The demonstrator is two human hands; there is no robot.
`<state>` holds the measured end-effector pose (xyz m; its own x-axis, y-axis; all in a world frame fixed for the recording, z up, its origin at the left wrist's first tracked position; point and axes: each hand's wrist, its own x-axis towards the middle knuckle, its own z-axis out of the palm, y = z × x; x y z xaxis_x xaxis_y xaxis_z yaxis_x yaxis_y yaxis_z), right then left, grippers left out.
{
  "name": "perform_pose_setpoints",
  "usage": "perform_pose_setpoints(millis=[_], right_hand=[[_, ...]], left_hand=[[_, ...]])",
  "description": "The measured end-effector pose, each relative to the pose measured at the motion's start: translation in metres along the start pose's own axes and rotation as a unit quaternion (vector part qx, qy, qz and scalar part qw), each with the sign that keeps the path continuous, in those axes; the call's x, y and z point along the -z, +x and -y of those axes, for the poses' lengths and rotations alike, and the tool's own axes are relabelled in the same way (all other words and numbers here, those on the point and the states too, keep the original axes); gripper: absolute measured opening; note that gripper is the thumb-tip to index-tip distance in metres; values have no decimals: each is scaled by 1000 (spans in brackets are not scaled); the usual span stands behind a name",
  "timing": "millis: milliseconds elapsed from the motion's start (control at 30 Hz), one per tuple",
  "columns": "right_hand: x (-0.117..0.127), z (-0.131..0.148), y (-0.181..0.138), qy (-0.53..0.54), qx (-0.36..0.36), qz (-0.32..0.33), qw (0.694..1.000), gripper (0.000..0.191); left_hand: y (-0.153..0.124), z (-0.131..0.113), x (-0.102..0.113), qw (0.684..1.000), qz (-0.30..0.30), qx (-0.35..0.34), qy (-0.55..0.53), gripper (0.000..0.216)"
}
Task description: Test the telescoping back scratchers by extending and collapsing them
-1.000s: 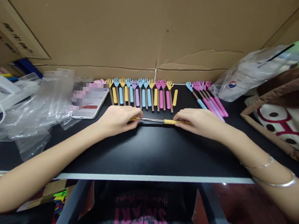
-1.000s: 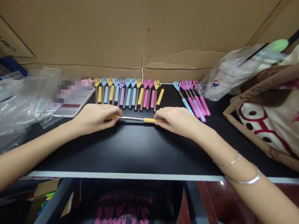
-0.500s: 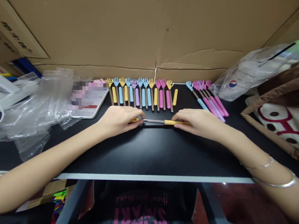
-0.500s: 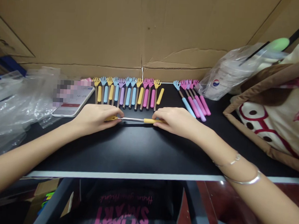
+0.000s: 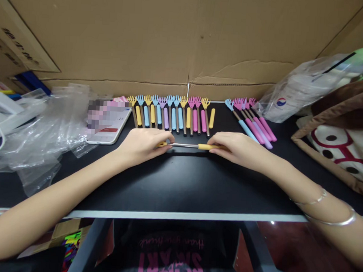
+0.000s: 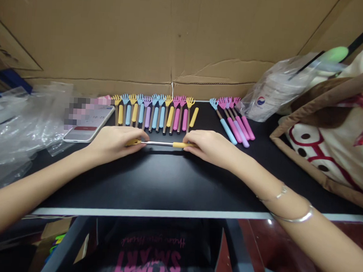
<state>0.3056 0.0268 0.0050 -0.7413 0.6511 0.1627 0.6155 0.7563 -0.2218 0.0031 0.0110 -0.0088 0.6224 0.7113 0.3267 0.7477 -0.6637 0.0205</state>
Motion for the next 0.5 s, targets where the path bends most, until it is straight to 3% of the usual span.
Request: perform_pose_setpoints(millis=[167, 500], right_hand=[[-2, 1, 1, 79, -28, -21, 996, 26], [-4, 2, 0, 115, -35, -11, 993, 25]], left_hand=[[0, 1, -1, 999, 7, 19, -27, 23], [-3, 2, -6, 997, -31, -36, -57, 25]])
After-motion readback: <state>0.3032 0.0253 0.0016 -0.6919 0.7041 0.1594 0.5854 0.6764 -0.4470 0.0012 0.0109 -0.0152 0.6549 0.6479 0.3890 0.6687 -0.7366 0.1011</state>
